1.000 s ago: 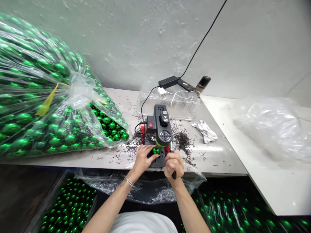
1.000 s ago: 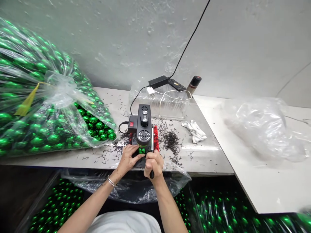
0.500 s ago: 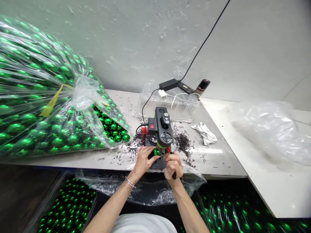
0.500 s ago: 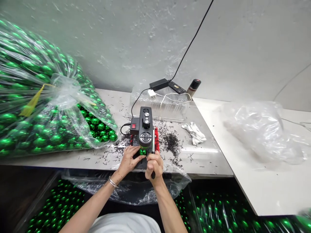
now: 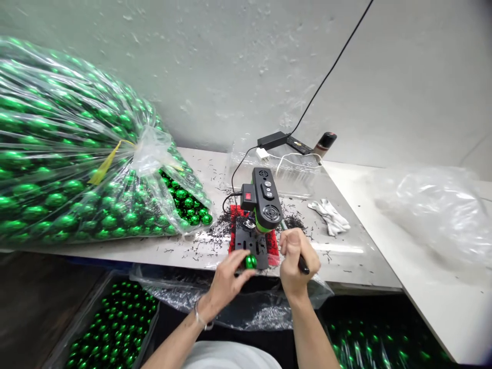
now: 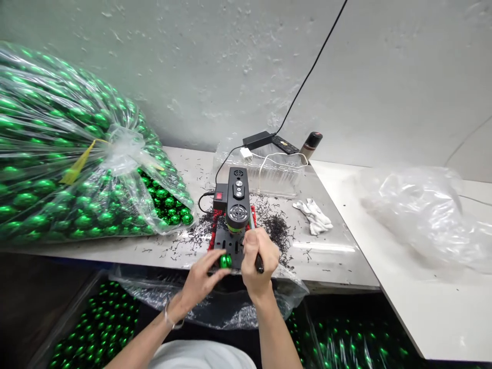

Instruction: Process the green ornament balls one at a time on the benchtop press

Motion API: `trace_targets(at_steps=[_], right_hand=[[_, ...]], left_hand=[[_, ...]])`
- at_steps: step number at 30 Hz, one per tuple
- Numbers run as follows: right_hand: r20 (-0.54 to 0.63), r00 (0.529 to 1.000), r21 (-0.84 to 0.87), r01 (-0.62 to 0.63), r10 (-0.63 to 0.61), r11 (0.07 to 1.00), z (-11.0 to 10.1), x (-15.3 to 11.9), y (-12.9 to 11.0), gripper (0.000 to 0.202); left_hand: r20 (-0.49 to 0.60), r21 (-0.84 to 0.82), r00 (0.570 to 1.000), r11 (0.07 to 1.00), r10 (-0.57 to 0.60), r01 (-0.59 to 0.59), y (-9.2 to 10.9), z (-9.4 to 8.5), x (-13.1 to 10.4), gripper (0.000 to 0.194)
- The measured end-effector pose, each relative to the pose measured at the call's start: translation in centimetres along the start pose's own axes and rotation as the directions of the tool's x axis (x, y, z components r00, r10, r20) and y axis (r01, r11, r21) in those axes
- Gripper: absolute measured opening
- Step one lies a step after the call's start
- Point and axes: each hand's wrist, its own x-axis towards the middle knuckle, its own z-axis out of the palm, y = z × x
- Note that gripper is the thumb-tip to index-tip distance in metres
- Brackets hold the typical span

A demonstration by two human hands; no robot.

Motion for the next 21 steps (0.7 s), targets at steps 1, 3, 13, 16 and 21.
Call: trace_targets(at_steps=[1, 3, 13, 16, 21], right_hand=[[-0.018, 1.000, 0.001, 0.010, -0.010, 1.000, 0.1, -0.1, 0.1, 0.035], [-0.049, 0.998, -0.001, 0.030, -0.030, 1.000, 0.3, -0.7, 0.5, 0.035], [-0.046, 0.995, 0.046, 0.090, -0.087, 0.995, 0.4, -1.6, 1.4, 0.033], [-0.041, 0.994, 0.047, 0.106, -0.105, 0.993, 0.4, -1.7, 1.6, 0.033], [-0.026, 0.991, 0.036, 0.129, -0.128, 0.991, 0.4, -1.8, 1.8, 0.032]], left_hand=[[0.055, 0.002, 0.997, 0.999, 0.051, -0.051, 0.1, -0.1, -1.5, 0.039], [0.132, 0.060, 0.987, 0.993, 0.089, -0.098, 0.1, 0.0, -4.2, 0.039], [-0.201, 0.558, 0.956, 0.827, 0.216, -0.069, -0.6, -6.2, 2.9, 0.023], [-0.093, 0.773, 0.995, 0.627, -0.035, 0.094, -2.4, -8.8, 6.8, 0.030], [0.058, 0.792, 0.992, 0.610, -0.108, 0.020, -4.9, -9.0, 8.6, 0.036]])
